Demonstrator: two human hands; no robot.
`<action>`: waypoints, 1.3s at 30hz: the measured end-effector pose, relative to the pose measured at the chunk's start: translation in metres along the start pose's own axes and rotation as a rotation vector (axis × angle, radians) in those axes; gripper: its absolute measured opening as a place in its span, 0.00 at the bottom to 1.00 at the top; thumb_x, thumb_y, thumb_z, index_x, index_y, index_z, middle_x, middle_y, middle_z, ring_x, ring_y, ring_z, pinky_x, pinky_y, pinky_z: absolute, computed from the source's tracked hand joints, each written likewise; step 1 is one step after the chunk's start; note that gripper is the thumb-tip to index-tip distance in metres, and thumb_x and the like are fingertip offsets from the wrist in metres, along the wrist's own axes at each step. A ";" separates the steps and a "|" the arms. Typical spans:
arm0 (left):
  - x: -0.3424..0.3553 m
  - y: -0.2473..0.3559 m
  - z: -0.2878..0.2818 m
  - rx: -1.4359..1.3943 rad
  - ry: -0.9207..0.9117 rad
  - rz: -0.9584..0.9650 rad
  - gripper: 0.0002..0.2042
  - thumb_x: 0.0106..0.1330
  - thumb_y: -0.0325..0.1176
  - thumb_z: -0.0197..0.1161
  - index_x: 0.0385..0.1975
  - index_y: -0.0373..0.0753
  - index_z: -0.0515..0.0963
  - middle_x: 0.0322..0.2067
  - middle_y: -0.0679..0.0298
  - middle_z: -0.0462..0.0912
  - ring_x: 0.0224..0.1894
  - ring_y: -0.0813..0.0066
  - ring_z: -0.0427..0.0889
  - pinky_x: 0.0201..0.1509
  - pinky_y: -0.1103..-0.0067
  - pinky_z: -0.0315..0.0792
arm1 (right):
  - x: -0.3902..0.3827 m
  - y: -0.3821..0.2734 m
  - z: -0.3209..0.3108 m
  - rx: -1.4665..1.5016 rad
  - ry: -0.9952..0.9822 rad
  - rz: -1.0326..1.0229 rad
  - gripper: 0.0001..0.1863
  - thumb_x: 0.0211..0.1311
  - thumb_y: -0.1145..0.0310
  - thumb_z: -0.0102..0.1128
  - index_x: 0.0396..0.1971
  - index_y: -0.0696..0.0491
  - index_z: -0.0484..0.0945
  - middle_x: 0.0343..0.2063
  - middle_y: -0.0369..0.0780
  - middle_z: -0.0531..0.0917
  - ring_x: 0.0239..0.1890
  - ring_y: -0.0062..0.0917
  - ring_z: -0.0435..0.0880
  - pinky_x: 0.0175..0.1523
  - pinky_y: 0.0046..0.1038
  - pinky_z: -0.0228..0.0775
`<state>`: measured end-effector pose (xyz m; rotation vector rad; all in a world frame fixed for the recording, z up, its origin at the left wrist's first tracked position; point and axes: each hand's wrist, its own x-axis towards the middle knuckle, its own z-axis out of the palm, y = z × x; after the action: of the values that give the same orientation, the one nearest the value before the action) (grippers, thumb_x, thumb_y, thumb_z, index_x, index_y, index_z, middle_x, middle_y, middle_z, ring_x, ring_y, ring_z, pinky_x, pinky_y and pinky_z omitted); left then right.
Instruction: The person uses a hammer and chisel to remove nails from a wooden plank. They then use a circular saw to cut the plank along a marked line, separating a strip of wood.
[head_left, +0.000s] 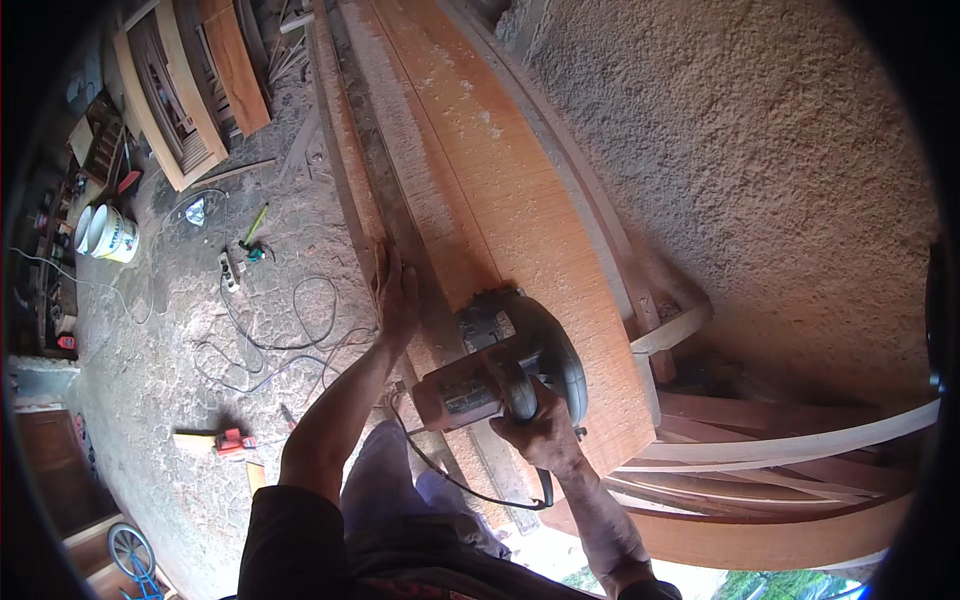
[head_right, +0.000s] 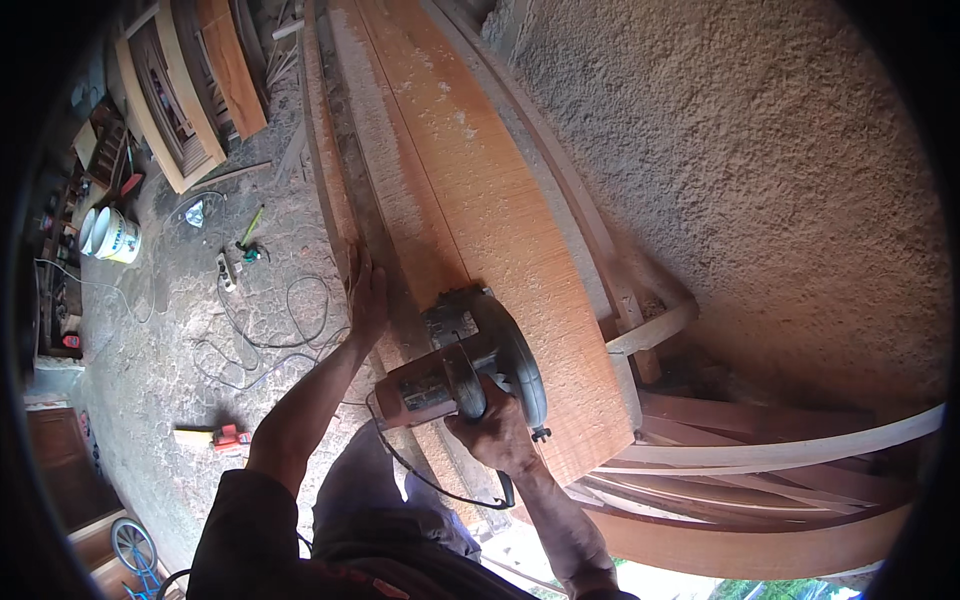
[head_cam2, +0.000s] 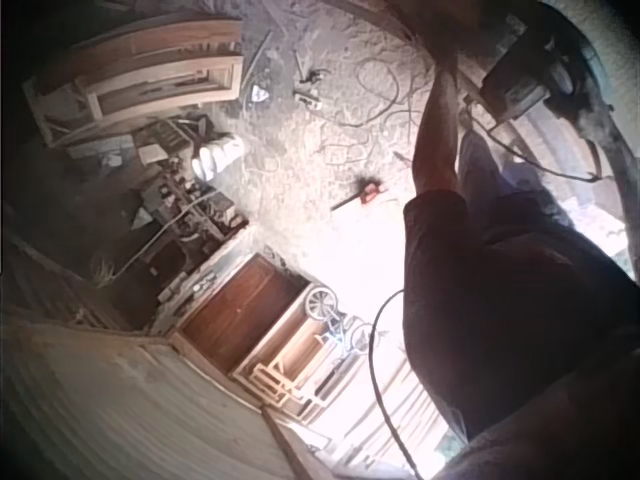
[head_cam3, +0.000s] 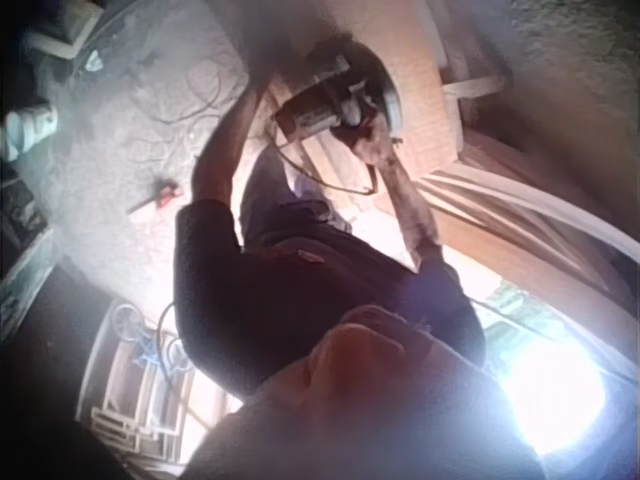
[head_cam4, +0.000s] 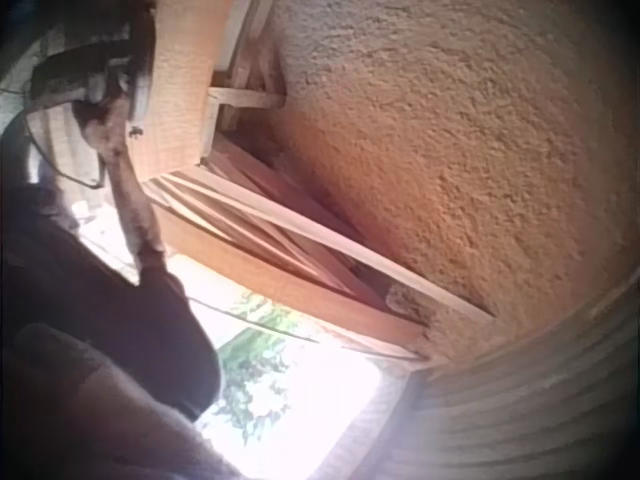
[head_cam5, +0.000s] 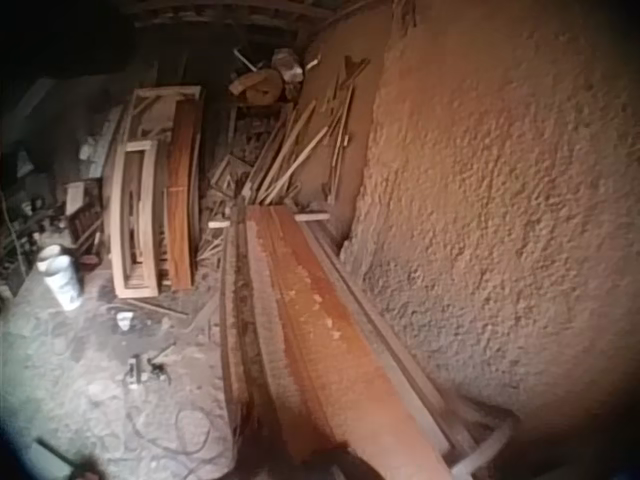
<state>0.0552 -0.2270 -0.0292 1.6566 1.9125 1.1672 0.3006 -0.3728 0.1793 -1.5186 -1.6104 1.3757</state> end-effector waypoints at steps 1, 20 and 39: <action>0.000 0.001 0.000 -0.002 0.003 0.005 0.29 0.80 0.39 0.49 0.77 0.33 0.56 0.79 0.46 0.50 0.80 0.47 0.52 0.80 0.61 0.50 | 0.002 -0.001 0.001 -0.017 0.014 -0.007 0.22 0.56 0.71 0.71 0.51 0.58 0.78 0.29 0.41 0.85 0.32 0.23 0.82 0.41 0.32 0.77; -0.001 0.010 -0.011 -0.024 -0.045 -0.010 0.27 0.81 0.39 0.46 0.76 0.33 0.59 0.78 0.48 0.53 0.79 0.46 0.53 0.80 0.60 0.49 | 0.049 -0.013 0.008 -0.008 0.019 -0.019 0.25 0.54 0.70 0.70 0.53 0.58 0.78 0.24 0.39 0.83 0.28 0.22 0.80 0.38 0.31 0.75; 0.019 -0.006 -0.033 -0.340 -0.305 -0.175 0.31 0.73 0.27 0.48 0.77 0.39 0.58 0.75 0.49 0.61 0.68 0.46 0.68 0.73 0.64 0.63 | 0.097 -0.030 0.014 0.003 -0.017 0.061 0.28 0.53 0.71 0.72 0.56 0.57 0.77 0.29 0.42 0.85 0.32 0.25 0.83 0.43 0.32 0.77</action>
<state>0.0230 -0.2204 -0.0096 1.3653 1.5383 1.0342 0.2543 -0.2820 0.1765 -1.5704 -1.5833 1.4272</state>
